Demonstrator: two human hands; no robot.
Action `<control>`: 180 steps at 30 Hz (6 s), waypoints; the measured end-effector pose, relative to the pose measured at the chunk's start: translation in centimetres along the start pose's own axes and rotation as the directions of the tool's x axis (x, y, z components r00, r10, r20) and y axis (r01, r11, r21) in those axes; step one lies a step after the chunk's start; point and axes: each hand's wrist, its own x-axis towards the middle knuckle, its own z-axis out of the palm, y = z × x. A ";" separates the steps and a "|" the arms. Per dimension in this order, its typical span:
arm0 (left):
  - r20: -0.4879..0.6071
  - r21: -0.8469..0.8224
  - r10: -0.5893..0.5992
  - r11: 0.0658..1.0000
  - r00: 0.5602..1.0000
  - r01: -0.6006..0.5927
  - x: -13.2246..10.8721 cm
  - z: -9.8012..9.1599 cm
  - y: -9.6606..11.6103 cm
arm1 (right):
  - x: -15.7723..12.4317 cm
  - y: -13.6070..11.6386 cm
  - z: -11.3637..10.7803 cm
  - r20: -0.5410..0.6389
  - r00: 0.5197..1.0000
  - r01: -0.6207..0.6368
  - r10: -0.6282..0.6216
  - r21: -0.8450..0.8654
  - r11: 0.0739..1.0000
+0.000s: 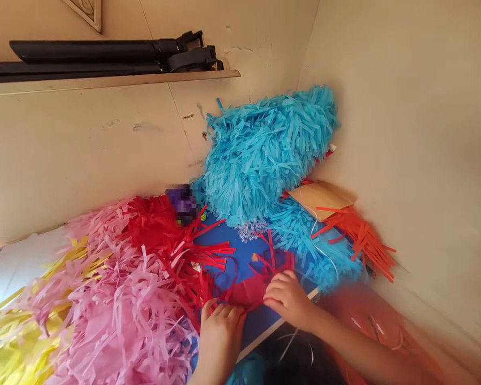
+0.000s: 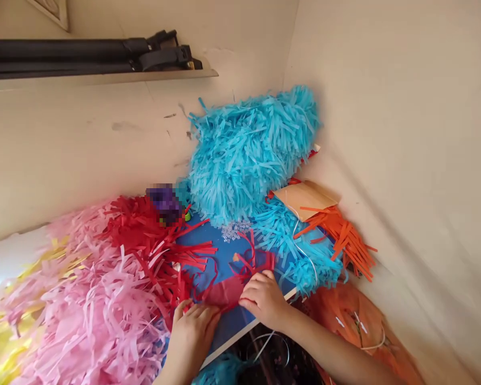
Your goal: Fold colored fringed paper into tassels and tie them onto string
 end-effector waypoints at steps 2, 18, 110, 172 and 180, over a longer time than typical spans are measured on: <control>0.027 0.018 -0.063 0.998 0.998 0.062 0.7 -0.3 -0.4 | 0.7 0.3 0.5 0.020 0.995 -0.092 0.093 -0.042 0.995; 0.137 0.203 -0.324 0.934 0.936 0.294 3.2 -0.3 -0.9 | 4.0 0.1 1.4 0.040 0.937 -0.330 0.348 -0.230 0.915; -0.119 0.270 0.175 0.953 0.977 -0.137 3.6 -1.4 -1.7 | 5.0 4.0 0.3 0.042 0.963 0.270 -0.268 -0.213 0.939; -0.103 0.346 0.105 0.936 0.989 -0.064 5.0 -0.8 -3.6 | 8.2 4.6 -0.7 0.196 0.957 0.264 -0.214 -0.280 0.923; 0.001 0.316 0.187 0.932 0.982 -0.178 6.5 -1.8 -3.3 | 11.1 2.9 -1.8 0.365 0.929 0.193 -0.057 -0.348 0.917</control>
